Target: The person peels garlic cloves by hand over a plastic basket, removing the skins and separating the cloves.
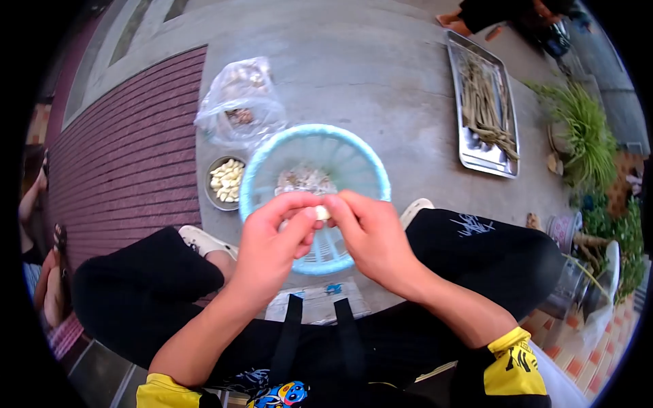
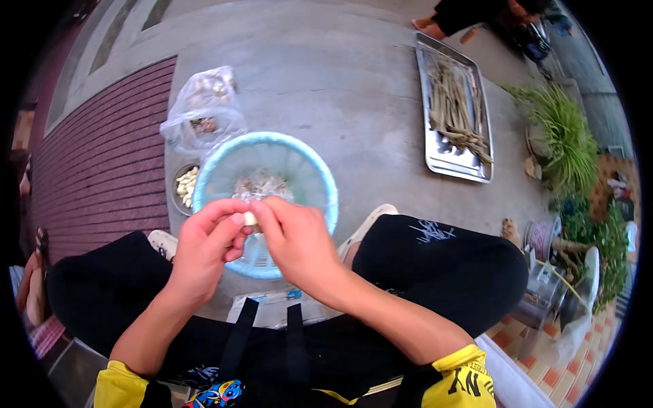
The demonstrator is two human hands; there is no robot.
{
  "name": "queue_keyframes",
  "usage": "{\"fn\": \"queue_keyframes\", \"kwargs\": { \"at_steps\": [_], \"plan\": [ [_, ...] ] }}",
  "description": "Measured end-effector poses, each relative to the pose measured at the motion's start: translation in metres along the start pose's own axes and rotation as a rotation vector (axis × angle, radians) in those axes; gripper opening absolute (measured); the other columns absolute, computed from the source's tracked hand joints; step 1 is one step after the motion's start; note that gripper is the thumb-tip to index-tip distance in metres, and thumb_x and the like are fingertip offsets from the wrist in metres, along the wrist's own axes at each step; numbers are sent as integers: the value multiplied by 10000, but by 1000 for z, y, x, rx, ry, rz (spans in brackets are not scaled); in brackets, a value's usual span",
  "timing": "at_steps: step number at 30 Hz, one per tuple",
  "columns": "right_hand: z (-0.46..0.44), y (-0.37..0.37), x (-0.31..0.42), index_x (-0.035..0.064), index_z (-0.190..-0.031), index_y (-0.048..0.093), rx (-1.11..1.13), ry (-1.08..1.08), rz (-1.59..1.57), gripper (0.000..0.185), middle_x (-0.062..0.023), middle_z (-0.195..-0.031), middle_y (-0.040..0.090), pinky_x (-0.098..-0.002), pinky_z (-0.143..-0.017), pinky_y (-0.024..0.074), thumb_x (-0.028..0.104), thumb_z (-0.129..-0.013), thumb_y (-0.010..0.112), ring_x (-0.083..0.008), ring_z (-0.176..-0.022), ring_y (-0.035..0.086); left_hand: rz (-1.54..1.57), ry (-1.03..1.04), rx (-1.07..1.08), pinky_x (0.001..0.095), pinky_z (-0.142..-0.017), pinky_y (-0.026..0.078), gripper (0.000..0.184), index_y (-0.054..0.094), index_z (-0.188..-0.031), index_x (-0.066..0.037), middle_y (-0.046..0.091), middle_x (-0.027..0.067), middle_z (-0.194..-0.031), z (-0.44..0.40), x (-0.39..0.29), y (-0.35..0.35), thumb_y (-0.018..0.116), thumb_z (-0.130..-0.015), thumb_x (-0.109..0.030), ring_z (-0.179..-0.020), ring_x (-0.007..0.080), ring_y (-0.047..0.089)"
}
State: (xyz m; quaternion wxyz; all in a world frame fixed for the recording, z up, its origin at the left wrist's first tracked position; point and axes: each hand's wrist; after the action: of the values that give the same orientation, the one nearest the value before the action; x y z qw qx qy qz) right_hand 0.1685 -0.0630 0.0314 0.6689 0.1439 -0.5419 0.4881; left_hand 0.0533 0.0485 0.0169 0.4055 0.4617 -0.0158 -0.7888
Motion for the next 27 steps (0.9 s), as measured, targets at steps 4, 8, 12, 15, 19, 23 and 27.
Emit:
{"fn": "queue_keyframes", "kwargs": {
  "at_steps": [4, 8, 12, 15, 19, 23, 27],
  "plan": [
    [-2, 3, -2, -11, -851, 610, -49, -154, 128, 157, -199, -755, 596, -410, -592, 447, 128, -923, 589, -376, -679, 583, -335, 153, -42, 180, -560, 375, 223, 597, -1125, 17, 604, 22, -856, 4, -5, 1, 587, -929, -91, -679, 32, 483],
    [-4, 3, -2, -8, -847, 608, -23, -263, 256, 126, -183, -754, 582, -409, -586, 449, 104, -904, 606, -364, -680, 584, -350, 233, -99, 227, -721, 458, 191, 621, -1045, 15, 615, 48, -905, 6, 0, 1, 639, -898, -105, -870, 59, 536],
    [-8, 1, -3, -2, -877, 635, -103, -372, 244, 71, -163, -763, 596, -377, -586, 460, 70, -877, 639, -333, -675, 597, -377, 146, -83, 229, -682, 461, 187, 617, -1046, 13, 603, 35, -858, 7, 1, -1, 637, -885, -81, -817, 60, 536],
    [-12, -1, -4, -3, -906, 652, -116, -315, 151, 78, -144, -780, 615, -350, -592, 470, 57, -858, 663, -297, -667, 608, -433, 157, -64, 231, -649, 459, 179, 618, -1040, 10, 603, 22, -831, 9, -1, 1, 626, -879, -69, -756, 60, 530],
    [-11, -4, -3, -8, -915, 659, -163, -189, 125, 84, -136, -796, 625, -325, -613, 478, 55, -860, 658, -277, -673, 612, -483, 242, -82, 221, -641, 448, 180, 625, -1043, 6, 600, 18, -821, 6, 5, -1, 614, -885, -79, -722, 57, 518],
    [-13, -7, -18, -6, -950, 663, -75, -238, 204, 128, -145, -822, 642, -325, -667, 502, 93, -869, 650, -286, -716, 633, -385, 158, -86, 219, -622, 437, 193, 633, -1068, -1, 612, 26, -868, 8, -1, 3, 611, -897, -88, -695, 53, 492],
    [-9, -10, -3, -5, -1015, 649, 104, -142, 147, 191, -144, -867, 671, -329, -710, 516, 145, -899, 625, -264, -769, 661, -455, 222, -99, 229, -606, 433, 209, 635, -1087, -9, 628, 39, -875, 7, 1, 3, 618, -888, -72, -671, 65, 488]
  ]
}}
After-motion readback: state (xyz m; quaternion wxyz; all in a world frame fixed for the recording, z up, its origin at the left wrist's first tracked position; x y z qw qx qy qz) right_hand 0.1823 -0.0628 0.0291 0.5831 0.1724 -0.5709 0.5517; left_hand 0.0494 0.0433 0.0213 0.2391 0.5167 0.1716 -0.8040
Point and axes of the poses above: each hand's wrist, its own z-axis away from the middle knuckle, its own y-axis out of the palm, x = y × z
